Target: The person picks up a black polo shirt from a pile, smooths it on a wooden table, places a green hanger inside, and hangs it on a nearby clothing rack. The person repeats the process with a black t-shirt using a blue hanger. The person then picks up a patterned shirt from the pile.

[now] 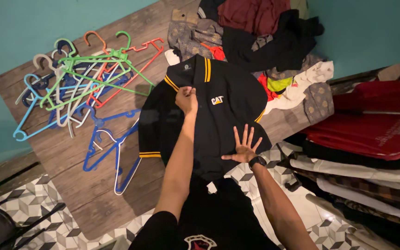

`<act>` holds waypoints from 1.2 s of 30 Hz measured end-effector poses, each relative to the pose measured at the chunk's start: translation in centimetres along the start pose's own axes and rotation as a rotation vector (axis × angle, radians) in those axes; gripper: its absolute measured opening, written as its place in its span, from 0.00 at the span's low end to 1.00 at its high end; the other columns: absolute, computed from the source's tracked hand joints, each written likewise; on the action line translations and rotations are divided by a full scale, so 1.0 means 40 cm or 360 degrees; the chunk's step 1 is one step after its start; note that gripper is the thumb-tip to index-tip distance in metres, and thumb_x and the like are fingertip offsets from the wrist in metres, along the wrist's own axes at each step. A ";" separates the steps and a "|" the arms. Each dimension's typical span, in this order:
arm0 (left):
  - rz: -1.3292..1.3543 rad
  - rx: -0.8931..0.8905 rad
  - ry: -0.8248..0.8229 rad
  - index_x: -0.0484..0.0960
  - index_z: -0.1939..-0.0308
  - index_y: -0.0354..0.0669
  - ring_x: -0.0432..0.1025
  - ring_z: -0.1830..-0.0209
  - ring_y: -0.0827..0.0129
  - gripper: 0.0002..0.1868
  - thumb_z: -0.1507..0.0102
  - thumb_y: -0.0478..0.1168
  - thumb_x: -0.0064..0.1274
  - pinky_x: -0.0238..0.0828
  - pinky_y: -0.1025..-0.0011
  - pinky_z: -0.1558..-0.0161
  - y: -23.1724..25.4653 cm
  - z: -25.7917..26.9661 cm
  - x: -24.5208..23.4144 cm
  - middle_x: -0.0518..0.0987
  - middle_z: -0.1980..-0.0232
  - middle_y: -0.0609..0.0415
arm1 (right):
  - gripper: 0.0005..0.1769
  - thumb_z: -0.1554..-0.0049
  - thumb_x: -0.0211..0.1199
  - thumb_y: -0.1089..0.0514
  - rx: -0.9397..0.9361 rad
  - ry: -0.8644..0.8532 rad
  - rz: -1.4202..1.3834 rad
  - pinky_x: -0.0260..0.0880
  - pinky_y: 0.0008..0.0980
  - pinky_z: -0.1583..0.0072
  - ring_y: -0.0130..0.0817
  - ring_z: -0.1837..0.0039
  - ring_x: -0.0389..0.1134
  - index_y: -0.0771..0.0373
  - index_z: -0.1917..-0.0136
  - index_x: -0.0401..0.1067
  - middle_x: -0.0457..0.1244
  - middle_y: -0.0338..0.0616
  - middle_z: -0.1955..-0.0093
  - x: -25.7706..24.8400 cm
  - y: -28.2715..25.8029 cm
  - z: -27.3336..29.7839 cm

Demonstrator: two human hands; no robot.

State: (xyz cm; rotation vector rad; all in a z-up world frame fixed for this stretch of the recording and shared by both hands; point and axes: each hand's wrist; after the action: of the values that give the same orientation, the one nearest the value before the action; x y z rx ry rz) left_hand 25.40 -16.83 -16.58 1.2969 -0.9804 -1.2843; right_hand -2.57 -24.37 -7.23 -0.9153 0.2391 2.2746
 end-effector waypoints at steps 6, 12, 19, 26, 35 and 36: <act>-0.0268 0.0108 -0.0174 0.86 0.67 0.37 0.82 0.69 0.64 0.05 0.45 0.34 0.65 0.77 0.68 0.61 0.030 -0.014 -0.027 0.85 0.70 0.48 | 0.89 0.69 0.67 0.12 -0.0030 0.0045 -0.0035 0.13 0.84 0.31 0.61 0.18 0.03 0.43 0.16 0.14 0.06 0.60 0.17 0.006 0.005 0.002; -0.0456 0.0231 -0.0145 0.82 0.70 0.38 0.82 0.68 0.55 0.07 0.48 0.36 0.63 0.78 0.64 0.60 0.057 -0.015 -0.037 0.84 0.71 0.46 | 0.88 0.67 0.68 0.12 -0.0055 -0.0014 -0.0055 0.11 0.84 0.32 0.62 0.19 0.01 0.43 0.17 0.12 0.04 0.62 0.18 0.000 0.011 0.002; -0.0973 0.0424 -0.0351 0.80 0.70 0.36 0.77 0.63 0.40 0.08 0.49 0.35 0.63 0.75 0.52 0.59 0.142 -0.023 -0.048 0.81 0.68 0.38 | 0.88 0.67 0.67 0.12 -0.0049 -0.0023 -0.0061 0.12 0.84 0.32 0.62 0.19 0.01 0.43 0.17 0.13 0.04 0.61 0.18 -0.008 0.007 0.009; -0.1214 0.0748 -0.0491 0.78 0.69 0.35 0.75 0.55 0.44 0.07 0.49 0.31 0.60 0.74 0.52 0.54 0.123 -0.018 -0.022 0.80 0.62 0.41 | 0.88 0.67 0.67 0.12 -0.0075 -0.0042 -0.0076 0.11 0.84 0.32 0.63 0.19 0.00 0.43 0.17 0.13 0.03 0.61 0.18 -0.005 0.015 0.004; -0.1301 0.0832 -0.0353 0.77 0.65 0.37 0.74 0.55 0.46 0.08 0.47 0.32 0.58 0.74 0.52 0.55 0.145 -0.006 -0.013 0.79 0.61 0.44 | 0.89 0.67 0.67 0.12 -0.0065 -0.0035 -0.0063 0.10 0.84 0.32 0.63 0.20 0.00 0.44 0.17 0.12 0.03 0.62 0.19 0.009 0.018 -0.005; -0.1294 0.0816 -0.0352 0.77 0.65 0.36 0.74 0.56 0.45 0.08 0.46 0.32 0.58 0.73 0.52 0.56 0.176 -0.001 -0.019 0.78 0.61 0.43 | 0.89 0.67 0.67 0.12 -0.0068 -0.0023 -0.0075 0.10 0.84 0.32 0.63 0.19 0.01 0.43 0.17 0.12 0.04 0.62 0.18 0.008 0.020 -0.002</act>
State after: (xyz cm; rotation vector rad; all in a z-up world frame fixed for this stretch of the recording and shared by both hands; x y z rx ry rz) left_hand 26.09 -17.11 -9.55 2.1186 -1.0071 -1.8883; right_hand -3.22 -24.84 -7.56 -0.9167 0.1615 2.2498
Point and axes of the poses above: each hand's wrist, its own z-axis away from the middle knuckle, its own x-axis out of the palm, y = z × x
